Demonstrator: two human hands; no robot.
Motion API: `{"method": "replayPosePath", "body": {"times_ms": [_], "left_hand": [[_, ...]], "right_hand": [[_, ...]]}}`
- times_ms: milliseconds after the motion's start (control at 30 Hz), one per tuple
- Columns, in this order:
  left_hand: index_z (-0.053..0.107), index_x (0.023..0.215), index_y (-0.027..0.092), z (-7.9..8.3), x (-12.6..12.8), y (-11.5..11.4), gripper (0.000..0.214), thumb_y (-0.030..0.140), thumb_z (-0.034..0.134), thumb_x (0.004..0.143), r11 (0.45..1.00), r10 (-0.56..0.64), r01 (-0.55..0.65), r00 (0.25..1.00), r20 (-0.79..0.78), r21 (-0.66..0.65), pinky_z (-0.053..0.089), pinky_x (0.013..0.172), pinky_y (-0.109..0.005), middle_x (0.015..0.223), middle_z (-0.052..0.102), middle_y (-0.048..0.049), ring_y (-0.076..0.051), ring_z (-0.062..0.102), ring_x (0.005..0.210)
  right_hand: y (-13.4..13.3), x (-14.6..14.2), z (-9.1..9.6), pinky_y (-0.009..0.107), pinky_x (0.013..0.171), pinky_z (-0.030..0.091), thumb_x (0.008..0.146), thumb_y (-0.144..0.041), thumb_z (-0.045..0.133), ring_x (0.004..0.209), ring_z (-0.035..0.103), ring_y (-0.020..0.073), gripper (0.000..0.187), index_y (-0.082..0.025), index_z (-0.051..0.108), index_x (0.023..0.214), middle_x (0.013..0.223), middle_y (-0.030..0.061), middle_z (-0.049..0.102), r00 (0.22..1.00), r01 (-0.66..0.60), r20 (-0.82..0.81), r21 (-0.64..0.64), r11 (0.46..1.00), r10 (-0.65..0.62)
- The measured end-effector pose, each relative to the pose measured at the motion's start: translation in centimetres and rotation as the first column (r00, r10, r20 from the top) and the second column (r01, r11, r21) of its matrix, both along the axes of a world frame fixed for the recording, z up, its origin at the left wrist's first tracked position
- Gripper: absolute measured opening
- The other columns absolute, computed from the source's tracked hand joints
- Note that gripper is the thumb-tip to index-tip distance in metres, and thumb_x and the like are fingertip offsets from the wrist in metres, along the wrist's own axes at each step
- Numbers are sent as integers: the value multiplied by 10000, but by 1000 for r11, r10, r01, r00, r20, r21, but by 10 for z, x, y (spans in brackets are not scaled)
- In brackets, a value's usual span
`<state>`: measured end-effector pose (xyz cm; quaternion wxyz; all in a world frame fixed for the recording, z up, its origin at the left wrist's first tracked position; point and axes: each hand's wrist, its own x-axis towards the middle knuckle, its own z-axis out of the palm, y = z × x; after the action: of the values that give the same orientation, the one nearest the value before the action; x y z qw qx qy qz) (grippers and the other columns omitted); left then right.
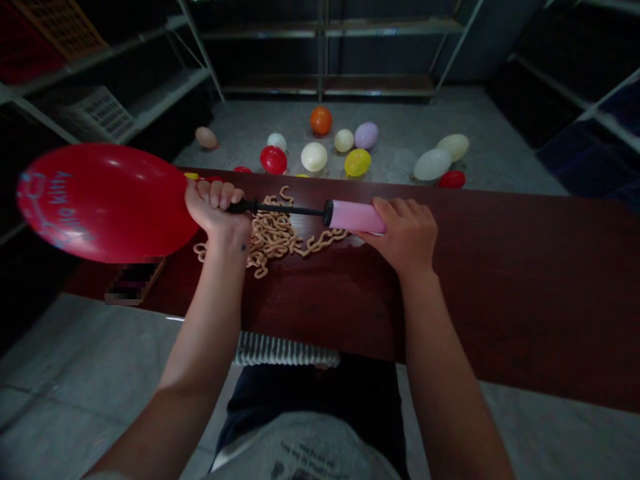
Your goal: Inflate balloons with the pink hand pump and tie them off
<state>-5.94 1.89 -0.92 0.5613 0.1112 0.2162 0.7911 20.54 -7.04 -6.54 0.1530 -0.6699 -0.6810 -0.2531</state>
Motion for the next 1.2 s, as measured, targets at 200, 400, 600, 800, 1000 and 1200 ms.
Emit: {"method": "replayPosePath", "body": {"times_ms": [200, 400, 600, 800, 1000, 1200], "left_hand": [[187, 570, 195, -8, 9, 2, 522, 416, 316, 1025, 999, 47, -47, 987, -151, 4, 214, 413, -257, 439, 154, 69, -78, 149, 362], [240, 539, 199, -18, 26, -4, 569, 526, 408, 973, 999, 22, -12, 959, -284, 36, 224, 410, -260, 453, 153, 71, -86, 157, 372], [246, 530, 203, -15, 44, -17, 550, 454, 391, 997, 999, -45, 43, 983, -177, -17, 249, 399, -258, 454, 214, 47, -91, 201, 356], [251, 540, 199, -16, 43, -14, 544, 469, 396, 990, 995, -54, 39, 984, -169, -91, 270, 410, -253, 479, 241, 42, -91, 226, 366], [231, 546, 199, -10, 40, -16, 547, 477, 382, 992, 999, 2, -7, 987, -159, -35, 259, 408, -245, 481, 205, 51, -89, 219, 368], [192, 555, 202, -8, 34, -13, 529, 409, 338, 1020, 1000, 2, -3, 996, -88, -14, 228, 404, -244, 450, 161, 61, -88, 169, 363]], "right_hand": [[3, -11, 0, 339, 742, 287, 804, -650, 542, 876, 551, 237, 560, -191, 633, 1113, 975, 104, 679, 999, -48, -15, 16, 999, 48], [4, -45, -3, 347, 736, 294, 827, -627, 517, 848, 561, 243, 521, -194, 644, 1087, 921, 96, 680, 989, -109, -94, 47, 993, 113], [2, -58, -6, 350, 726, 314, 819, -630, 501, 875, 558, 264, 552, -197, 623, 1139, 970, 118, 670, 978, -121, -183, -85, 989, 104], [4, -52, -4, 351, 725, 316, 809, -673, 493, 863, 553, 254, 601, -194, 626, 1146, 948, 107, 659, 975, -132, -189, -68, 989, 117], [8, -54, -6, 367, 764, 326, 820, -658, 492, 927, 538, 275, 619, -205, 594, 1229, 993, 110, 652, 982, -123, -151, -41, 992, 115], [7, -43, -7, 381, 791, 313, 822, -691, 464, 948, 542, 280, 665, -203, 581, 1258, 1039, 123, 659, 992, -80, -95, -20, 997, 77]]}}
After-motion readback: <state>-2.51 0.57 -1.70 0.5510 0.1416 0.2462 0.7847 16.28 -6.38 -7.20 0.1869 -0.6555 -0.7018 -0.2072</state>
